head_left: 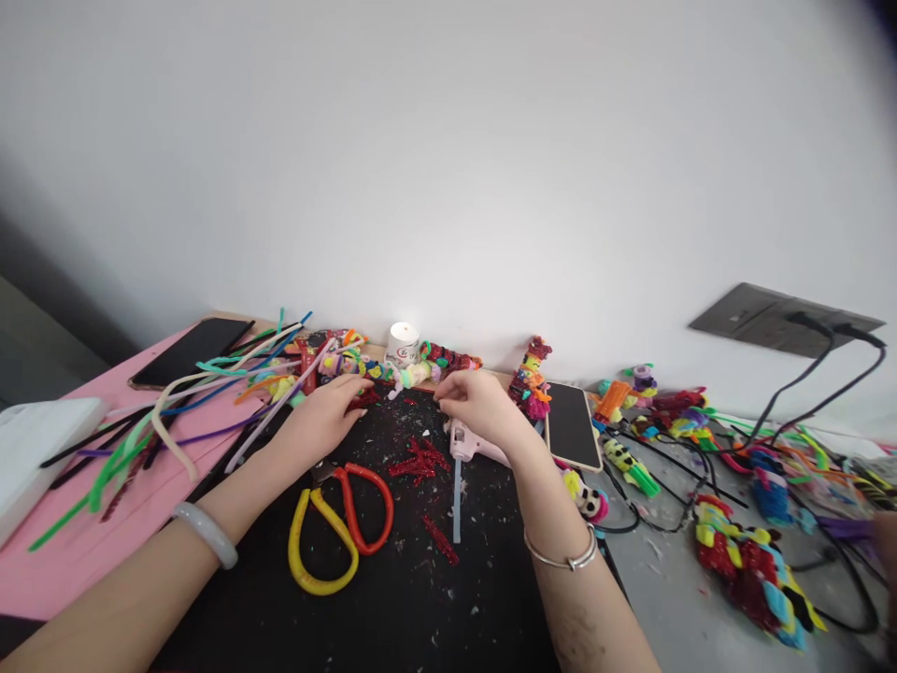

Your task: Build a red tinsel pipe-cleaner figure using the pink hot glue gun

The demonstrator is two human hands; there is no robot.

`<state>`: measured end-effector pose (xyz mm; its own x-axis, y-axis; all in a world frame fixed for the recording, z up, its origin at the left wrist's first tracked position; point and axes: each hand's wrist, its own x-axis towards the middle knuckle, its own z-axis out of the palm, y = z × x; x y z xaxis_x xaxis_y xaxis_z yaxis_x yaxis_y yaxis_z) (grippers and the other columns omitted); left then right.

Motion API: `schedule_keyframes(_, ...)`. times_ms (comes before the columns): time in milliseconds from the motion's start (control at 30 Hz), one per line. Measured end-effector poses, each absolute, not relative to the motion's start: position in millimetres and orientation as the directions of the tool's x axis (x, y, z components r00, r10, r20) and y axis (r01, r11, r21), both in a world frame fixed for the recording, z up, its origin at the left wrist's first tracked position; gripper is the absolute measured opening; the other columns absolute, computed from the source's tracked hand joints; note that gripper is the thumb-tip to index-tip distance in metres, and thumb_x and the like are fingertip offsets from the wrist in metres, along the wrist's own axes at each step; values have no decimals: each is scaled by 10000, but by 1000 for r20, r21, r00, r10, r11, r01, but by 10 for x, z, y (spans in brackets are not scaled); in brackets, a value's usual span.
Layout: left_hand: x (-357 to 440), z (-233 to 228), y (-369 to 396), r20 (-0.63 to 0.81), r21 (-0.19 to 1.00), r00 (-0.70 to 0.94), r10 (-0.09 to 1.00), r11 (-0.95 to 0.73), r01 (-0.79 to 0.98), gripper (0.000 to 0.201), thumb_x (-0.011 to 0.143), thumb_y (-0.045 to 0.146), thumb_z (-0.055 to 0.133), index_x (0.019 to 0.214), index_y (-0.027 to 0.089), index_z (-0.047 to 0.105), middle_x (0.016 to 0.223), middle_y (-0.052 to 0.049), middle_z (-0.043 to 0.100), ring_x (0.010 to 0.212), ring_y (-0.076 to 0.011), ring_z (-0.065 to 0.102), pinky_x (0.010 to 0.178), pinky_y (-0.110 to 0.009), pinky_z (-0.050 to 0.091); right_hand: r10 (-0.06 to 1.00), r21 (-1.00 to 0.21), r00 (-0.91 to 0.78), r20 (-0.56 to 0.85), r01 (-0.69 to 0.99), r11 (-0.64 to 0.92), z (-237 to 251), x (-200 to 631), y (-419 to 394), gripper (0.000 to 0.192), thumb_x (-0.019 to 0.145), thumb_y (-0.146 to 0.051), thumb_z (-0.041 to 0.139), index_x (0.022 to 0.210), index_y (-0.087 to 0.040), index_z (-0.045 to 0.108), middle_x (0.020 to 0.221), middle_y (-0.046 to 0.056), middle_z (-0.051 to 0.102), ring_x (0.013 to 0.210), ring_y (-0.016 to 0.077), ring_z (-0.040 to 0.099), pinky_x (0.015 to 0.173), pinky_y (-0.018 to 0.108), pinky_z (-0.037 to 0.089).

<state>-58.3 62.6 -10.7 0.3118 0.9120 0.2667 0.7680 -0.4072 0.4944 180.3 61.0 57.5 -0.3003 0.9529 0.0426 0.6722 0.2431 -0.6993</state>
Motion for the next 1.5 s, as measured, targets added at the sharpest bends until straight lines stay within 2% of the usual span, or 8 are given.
schedule_keyframes(100,-521,-62,568,274,456,350,896,-441,773,332,845,327,474,1130,182,567,1206,-105,575,1134,-274,515,986,-417,397,894,-455,-441,-84,815,359,595,1750,482,123,693,-70,605,729,-170,668,699,9,679,659,130,621,617,218,443)
schedule_keyframes(200,-463,-14,509,319,442,365,875,-478,759,341,859,340,484,1129,153,577,1199,-128,576,1148,-279,496,1009,-426,370,892,-368,-436,-124,855,366,595,1625,382,82,661,-127,680,731,-168,670,731,44,680,744,194,629,673,275,446)
schedule_keyframes(300,-442,-1,487,350,420,378,857,-505,755,345,867,345,487,1135,148,580,1194,-132,578,1144,-275,492,1016,-430,366,898,-284,-403,-174,894,346,583,1490,305,227,617,-246,760,793,-131,674,809,129,683,830,288,627,699,351,452)
schedule_keyframes(433,-450,-15,494,364,400,402,841,-530,748,349,886,350,462,1144,147,580,1197,-130,580,1141,-262,497,1010,-422,384,901,-228,-381,-207,914,335,547,1379,234,289,632,-132,722,910,-91,654,902,192,677,838,309,634,650,338,453)
schedule_keyframes(567,-453,-19,492,396,376,413,820,-555,742,353,903,351,425,1144,145,581,1189,-126,586,1136,-252,507,1009,-429,396,886,-241,-422,-194,896,374,495,1399,248,216,664,1,582,833,-107,663,875,161,685,861,279,632,665,314,438)
schedule_keyframes(867,-438,-4,475,426,371,424,799,-582,724,345,918,326,401,1150,148,584,1189,-113,595,1131,-238,524,1010,-429,411,934,-412,-348,-78,865,288,334,1522,511,81,721,-138,612,791,-169,637,782,32,678,739,148,610,636,224,411)
schedule_keyframes(1133,-414,0,448,389,384,466,795,-600,702,333,923,299,396,1146,138,584,1205,-112,585,1155,-232,519,1020,-409,408,960,-504,-262,-95,845,180,274,1527,570,124,765,-98,521,731,-165,619,660,12,681,589,121,615,559,204,406)
schedule_keyframes(1500,-431,-80,491,344,400,527,777,-629,667,332,917,251,395,1179,146,568,1239,-112,568,1162,-230,518,1009,-405,421,958,-467,-271,-89,861,200,367,1558,536,90,718,-183,626,803,-180,656,758,36,693,758,182,632,680,266,429)
